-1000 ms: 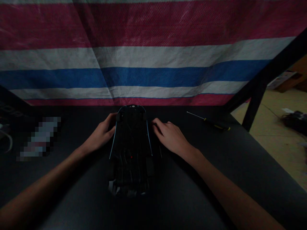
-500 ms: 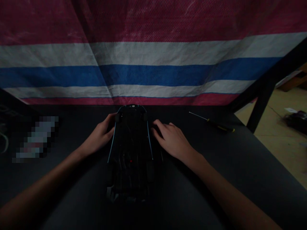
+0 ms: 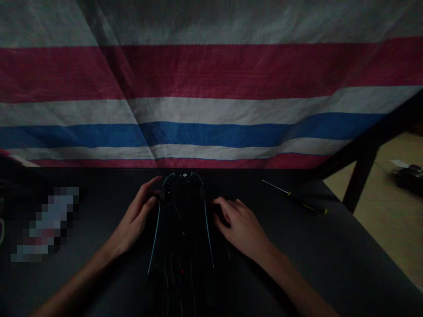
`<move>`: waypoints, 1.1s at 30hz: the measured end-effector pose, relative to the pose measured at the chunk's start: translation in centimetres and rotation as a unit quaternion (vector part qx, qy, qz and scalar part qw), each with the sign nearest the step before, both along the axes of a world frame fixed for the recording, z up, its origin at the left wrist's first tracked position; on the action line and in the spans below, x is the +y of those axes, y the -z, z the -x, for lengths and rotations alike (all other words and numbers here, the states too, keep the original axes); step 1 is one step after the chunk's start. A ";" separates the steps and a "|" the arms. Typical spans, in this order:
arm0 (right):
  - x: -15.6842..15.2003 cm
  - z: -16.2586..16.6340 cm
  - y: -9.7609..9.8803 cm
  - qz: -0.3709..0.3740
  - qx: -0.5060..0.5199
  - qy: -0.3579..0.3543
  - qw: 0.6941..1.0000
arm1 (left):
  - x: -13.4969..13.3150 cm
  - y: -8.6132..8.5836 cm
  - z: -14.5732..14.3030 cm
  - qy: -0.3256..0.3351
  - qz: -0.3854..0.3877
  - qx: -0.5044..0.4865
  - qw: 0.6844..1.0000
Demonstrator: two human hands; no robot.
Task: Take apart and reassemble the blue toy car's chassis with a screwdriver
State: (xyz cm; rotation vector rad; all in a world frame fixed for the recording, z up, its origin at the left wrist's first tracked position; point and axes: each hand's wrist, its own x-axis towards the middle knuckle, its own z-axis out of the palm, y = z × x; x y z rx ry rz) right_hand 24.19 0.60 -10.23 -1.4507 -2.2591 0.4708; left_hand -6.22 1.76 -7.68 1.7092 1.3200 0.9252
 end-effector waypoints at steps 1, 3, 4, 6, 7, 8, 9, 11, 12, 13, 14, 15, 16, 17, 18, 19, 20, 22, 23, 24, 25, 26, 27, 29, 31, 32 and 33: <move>0.1 0.1 0.0 -0.001 0.000 0.001 1.000 | -0.1 -0.1 0.1 0.007 0.005 -0.007 1.000; 0.1 0.1 0.0 -0.005 0.001 0.004 1.000 | -0.2 -0.2 0.2 0.029 0.013 -0.020 0.999; 0.1 0.2 0.0 -0.006 0.005 0.007 1.000 | -0.3 -0.3 0.3 0.043 0.015 -0.023 0.999; 0.2 0.2 0.0 0.000 0.029 0.015 0.999 | -0.4 -0.4 0.4 0.072 0.013 -0.020 0.997; 0.2 0.1 -0.1 0.007 0.049 0.020 0.999 | -0.5 -0.4 0.4 0.082 0.010 -0.016 0.996; 0.1 0.1 -0.2 0.012 0.071 0.025 0.997 | -0.5 -0.4 0.4 0.088 0.007 -0.010 0.996; 0.1 0.1 -0.4 0.013 0.092 0.030 0.995 | -0.5 -0.4 0.4 0.090 0.004 -0.005 0.996; 0.0 0.1 -0.9 0.000 0.127 0.037 0.991 | -0.5 -0.4 0.4 0.086 0.001 0.000 0.996; 0.0 0.1 -1.1 -0.012 0.139 0.041 0.989 | -0.4 -0.4 0.4 0.085 0.001 0.000 0.996; -0.1 0.0 -1.3 -0.026 0.149 0.046 0.987 | -0.4 -0.4 0.3 0.087 0.001 -0.001 0.996; -0.2 0.0 -1.4 -0.040 0.158 0.052 0.985 | -0.3 -0.5 0.3 0.090 0.000 -0.002 0.996; -0.4 -0.1 -1.5 -0.058 0.171 0.061 0.982 | -0.3 -0.5 0.2 0.092 -0.001 -0.003 0.996; -0.5 -0.2 -1.5 -0.083 0.187 0.073 0.976 | -0.3 -0.5 0.2 0.094 -0.002 -0.002 0.996; -0.7 -0.2 -1.5 -0.116 0.205 0.086 0.968 | -0.3 -0.5 0.2 0.094 -0.004 -0.001 0.996; -0.9 -0.3 -1.4 -0.151 0.223 0.099 0.958 | -0.2 -0.5 0.2 0.093 -0.007 0.001 0.996; -1.1 -0.4 -1.4 -0.185 0.241 0.109 0.947 | -0.2 -0.5 0.2 0.092 -0.010 0.004 0.996; -1.3 -0.5 -1.4 -0.212 0.257 0.113 0.936 | -0.2 -0.4 0.2 0.090 -0.012 0.006 0.996; -1.6 -0.5 -1.7 -0.243 0.276 0.096 0.925 | -0.1 -0.3 0.3 0.090 -0.013 0.006 0.996; -1.8 -0.4 -2.0 -0.252 0.280 0.077 0.923 | -0.1 -0.2 0.4 0.092 -0.012 0.005 0.996; -1.9 -0.3 -2.3 -0.259 0.281 0.058 0.922 | 0.0 -0.2 0.4 0.095 -0.011 0.004 0.995; -2.0 -0.2 -2.6 -0.267 0.279 0.041 0.922 | 0.0 -0.1 0.5 0.099 -0.009 0.001 0.995; -2.0 -0.2 -2.9 -0.276 0.275 0.031 0.921 | 0.0 -0.1 0.5 0.103 -0.008 -0.001 0.995; -2.1 -0.1 -3.2 -0.283 0.269 0.027 0.920 | 0.1 0.0 0.5 0.106 -0.006 -0.003 0.994; -2.2 0.1 -3.6 -0.290 0.263 0.030 0.920 | 0.1 0.0 0.5 0.108 -0.004 -0.008 0.994; -2.3 0.2 -3.7 -0.297 0.271 0.034 0.915 | 0.1 0.0 0.4 0.109 -0.003 -0.013 0.994; -2.4 0.2 -3.7 -0.301 0.274 0.035 0.913 | 0.1 -0.1 0.4 0.109 -0.003 -0.015 0.994; -2.5 0.3 -3.7 -0.307 0.279 0.036 0.909 | 0.1 -0.1 0.3 0.108 -0.005 -0.016 0.994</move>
